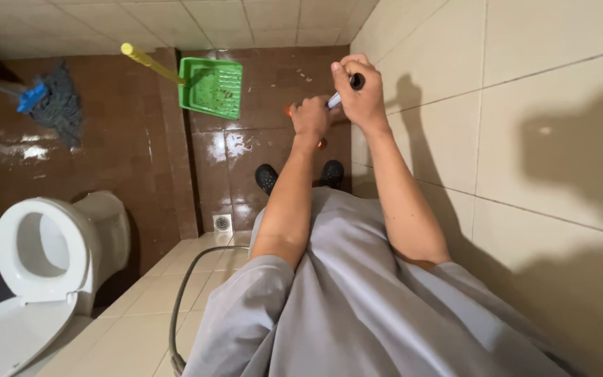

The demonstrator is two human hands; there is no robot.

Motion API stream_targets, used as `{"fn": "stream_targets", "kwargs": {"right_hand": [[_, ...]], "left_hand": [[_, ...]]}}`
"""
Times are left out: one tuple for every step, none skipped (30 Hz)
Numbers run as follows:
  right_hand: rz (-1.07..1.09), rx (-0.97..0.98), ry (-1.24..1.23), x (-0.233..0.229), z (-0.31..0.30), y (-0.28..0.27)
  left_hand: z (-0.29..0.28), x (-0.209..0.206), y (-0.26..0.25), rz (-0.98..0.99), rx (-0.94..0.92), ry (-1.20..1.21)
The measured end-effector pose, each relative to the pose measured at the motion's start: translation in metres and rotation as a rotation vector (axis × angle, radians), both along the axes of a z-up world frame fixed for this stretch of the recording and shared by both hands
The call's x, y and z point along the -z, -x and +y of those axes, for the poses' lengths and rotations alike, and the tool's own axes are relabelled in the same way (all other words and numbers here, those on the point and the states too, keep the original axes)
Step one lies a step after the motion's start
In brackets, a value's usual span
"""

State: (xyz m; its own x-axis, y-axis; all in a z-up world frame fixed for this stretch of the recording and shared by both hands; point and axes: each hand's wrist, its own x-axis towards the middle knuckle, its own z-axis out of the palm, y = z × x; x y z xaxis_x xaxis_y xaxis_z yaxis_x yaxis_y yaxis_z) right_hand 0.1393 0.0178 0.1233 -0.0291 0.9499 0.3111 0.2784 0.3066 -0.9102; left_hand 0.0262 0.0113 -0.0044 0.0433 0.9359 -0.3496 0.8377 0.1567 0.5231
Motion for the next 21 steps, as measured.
{"fn": "stream_targets", "kwargs": {"right_hand": [[0.004,-0.012,0.001,-0.001,0.001,0.006],[0.013,-0.033,0.024,-0.002,0.003,0.013],[0.021,-0.054,0.047,-0.003,0.005,0.02],[0.024,-0.064,0.045,-0.005,0.006,0.025],[0.006,-0.089,0.016,-0.006,0.007,0.03],[-0.015,-0.111,-0.01,-0.007,0.006,0.032],[-0.014,-0.118,-0.008,-0.008,0.004,0.035],[-0.008,-0.127,-0.001,-0.009,0.005,0.038],[-0.002,-0.136,0.005,-0.01,0.006,0.041],[-0.002,-0.142,0.003,-0.011,0.007,0.043],[-0.009,-0.156,-0.02,-0.012,0.007,0.045],[-0.015,-0.165,-0.04,-0.013,0.007,0.045],[-0.016,-0.167,-0.039,-0.014,0.005,0.044],[0.004,-0.174,-0.019,-0.015,0.004,0.042],[0.024,-0.181,0.001,-0.017,0.002,0.039],[0.023,-0.174,0.001,-0.019,0.001,0.036],[0.044,-0.197,0.0,-0.021,-0.001,0.032],[0.065,-0.215,-0.001,-0.022,-0.002,0.028],[0.062,-0.203,-0.002,-0.023,-0.003,0.025],[0.122,-0.19,0.05,-0.023,-0.004,0.022],[0.182,-0.177,0.102,-0.024,-0.005,0.019]], "left_hand": [[-0.001,-0.003,0.007,0.004,-0.012,0.001],[-0.001,-0.007,0.014,0.004,-0.029,0.006],[-0.002,-0.011,0.02,0.004,-0.046,0.011],[-0.002,-0.014,0.025,0.007,-0.056,0.009],[-0.001,-0.018,0.029,0.022,-0.084,0.03],[-0.003,-0.02,0.031,0.033,-0.109,0.055],[-0.005,-0.021,0.033,0.033,-0.116,0.057],[-0.005,-0.023,0.035,0.03,-0.13,0.041],[-0.005,-0.023,0.037,0.028,-0.144,0.025],[-0.005,-0.023,0.039,0.027,-0.15,0.023],[-0.004,-0.022,0.04,0.038,-0.165,0.01],[-0.004,-0.02,0.041,0.049,-0.175,0.0],[-0.005,-0.018,0.041,0.048,-0.177,0.002],[-0.005,-0.016,0.042,0.042,-0.184,-0.012],[-0.004,-0.014,0.043,0.037,-0.191,-0.025],[-0.004,-0.012,0.043,0.035,-0.183,-0.025],[-0.003,-0.01,0.043,0.002,-0.188,-0.1],[-0.002,-0.009,0.042,-0.033,-0.188,-0.175],[-0.001,-0.008,0.04,-0.036,-0.177,-0.176],[0.002,-0.008,0.037,-0.024,-0.185,-0.178],[0.004,-0.008,0.034,-0.013,-0.194,-0.181]]}}
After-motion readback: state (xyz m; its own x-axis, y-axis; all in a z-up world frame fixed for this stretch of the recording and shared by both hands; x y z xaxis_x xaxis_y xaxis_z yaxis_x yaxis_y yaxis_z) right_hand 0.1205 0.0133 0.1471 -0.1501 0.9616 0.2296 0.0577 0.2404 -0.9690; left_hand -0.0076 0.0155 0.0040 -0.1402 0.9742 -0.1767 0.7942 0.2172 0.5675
